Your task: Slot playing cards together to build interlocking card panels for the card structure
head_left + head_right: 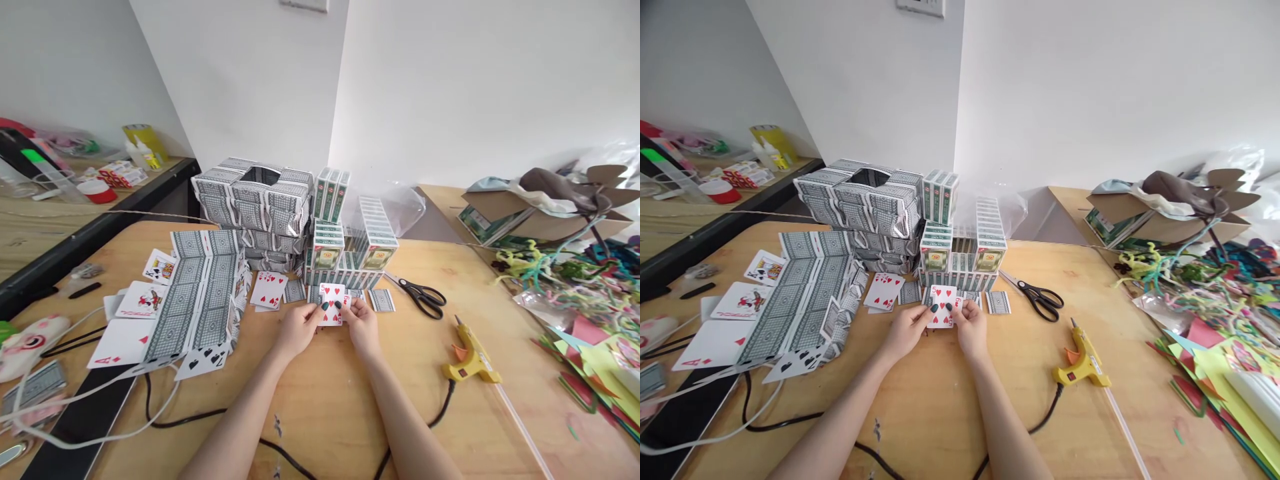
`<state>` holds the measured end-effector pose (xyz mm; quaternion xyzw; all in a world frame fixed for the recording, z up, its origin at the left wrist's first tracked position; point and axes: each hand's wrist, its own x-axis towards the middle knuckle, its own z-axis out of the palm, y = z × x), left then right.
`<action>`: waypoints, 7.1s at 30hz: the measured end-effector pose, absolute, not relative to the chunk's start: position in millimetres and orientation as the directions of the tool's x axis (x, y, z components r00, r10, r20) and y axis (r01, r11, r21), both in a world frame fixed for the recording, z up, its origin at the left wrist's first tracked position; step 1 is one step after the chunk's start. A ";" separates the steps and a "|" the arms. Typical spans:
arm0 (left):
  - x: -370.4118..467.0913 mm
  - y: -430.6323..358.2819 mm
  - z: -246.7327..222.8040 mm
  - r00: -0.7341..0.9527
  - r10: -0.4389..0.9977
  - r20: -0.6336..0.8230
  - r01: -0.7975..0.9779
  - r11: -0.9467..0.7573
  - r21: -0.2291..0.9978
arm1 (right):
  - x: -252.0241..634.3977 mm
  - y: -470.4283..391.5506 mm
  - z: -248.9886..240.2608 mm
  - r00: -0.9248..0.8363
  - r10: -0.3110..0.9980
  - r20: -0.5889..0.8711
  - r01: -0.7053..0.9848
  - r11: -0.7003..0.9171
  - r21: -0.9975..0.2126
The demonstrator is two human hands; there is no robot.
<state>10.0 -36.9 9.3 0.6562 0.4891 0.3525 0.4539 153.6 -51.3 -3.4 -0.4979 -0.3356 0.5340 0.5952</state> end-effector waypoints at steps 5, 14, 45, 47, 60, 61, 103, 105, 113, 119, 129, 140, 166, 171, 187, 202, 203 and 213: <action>5.5 -29.2 11.5 0.234 0.970 0.070 0.164 -0.110 0.980 | 152.4 -52.6 -2.4 0.166 0.978 -0.129 -0.249 -0.086 -0.965; 2.9 -26.0 3.6 0.178 0.979 0.099 0.234 -0.140 0.962 | 152.0 -52.7 -0.8 0.133 0.988 -0.081 -0.200 -0.053 -0.978; 22.1 -52.2 6.5 0.226 0.897 0.379 0.526 -0.440 0.728 | 150.7 -62.0 -8.1 0.274 0.939 0.210 0.559 0.023 -0.829; 23.6 -53.9 5.1 0.242 0.878 0.413 0.536 -0.476 0.697 | 150.2 -62.7 -8.5 0.280 0.932 0.229 0.603 0.015 -0.798; 23.1 -54.2 4.0 0.197 0.854 0.481 0.556 -0.502 0.663 | 156.2 -63.0 -5.1 0.234 0.951 0.202 0.493 0.063 -0.868; 23.4 -54.3 3.8 0.202 0.852 0.482 0.557 -0.505 0.659 | 156.5 -62.8 -5.7 0.241 0.948 0.210 0.513 0.059 -0.856; 19.5 -51.2 8.1 0.002 0.907 0.421 0.506 -0.364 0.782 | 151.0 -63.5 0.5 0.213 0.932 0.295 0.543 0.138 -0.828; 18.5 -50.2 8.1 -0.020 0.905 0.425 0.489 -0.362 0.794 | 151.8 -62.9 0.0 0.211 0.937 0.280 0.517 0.136 -0.845; 24.4 -54.4 9.3 0.049 0.918 0.394 0.407 -0.378 0.831 | 154.8 -61.2 -6.2 0.256 0.921 0.293 0.616 0.078 -0.784; 29.4 -59.7 11.4 0.076 0.907 0.414 0.383 -0.410 0.828 | 149.7 -64.0 -9.5 0.319 0.863 0.391 0.755 0.018 -0.656; 28.5 -58.2 12.9 -0.024 0.911 0.413 0.456 -0.357 0.815 | 148.0 -63.7 -6.5 0.312 0.899 0.307 0.656 0.030 -0.754; 26.8 -52.7 8.7 -0.045 0.945 0.325 0.388 -0.283 0.877 | 146.6 -65.7 -2.8 0.359 0.886 0.294 0.625 0.006 -0.781; 16.5 -38.1 7.9 0.033 0.999 0.010 0.095 -0.013 0.995 | 155.7 -57.0 -1.6 0.048 0.993 -0.109 -0.072 -0.105 -0.992; 17.7 -37.9 3.8 0.065 0.998 0.007 0.020 -0.009 1.000 | 148.9 -59.4 -0.4 0.043 0.999 -0.012 -0.096 -0.008 -0.995; 13.3 -37.6 13.7 0.164 0.984 0.067 0.007 -0.069 0.998 | 146.3 -59.0 3.5 0.015 0.998 -0.063 -0.193 -0.059 -0.980; 14.0 -38.7 12.8 0.174 0.981 0.089 0.085 -0.105 0.991 | 146.5 -58.9 5.0 0.027 0.997 -0.078 -0.202 -0.071 -0.977; 14.1 -38.8 12.9 0.175 0.981 0.087 0.084 -0.103 0.991 | 146.5 -58.9 5.1 0.026 0.997 -0.075 -0.201 -0.068 -0.977; 14.8 -39.1 13.9 0.168 0.984 0.051 0.035 -0.058 0.998 | 146.5 -58.9 7.8 0.032 0.998 -0.053 -0.188 -0.046 -0.981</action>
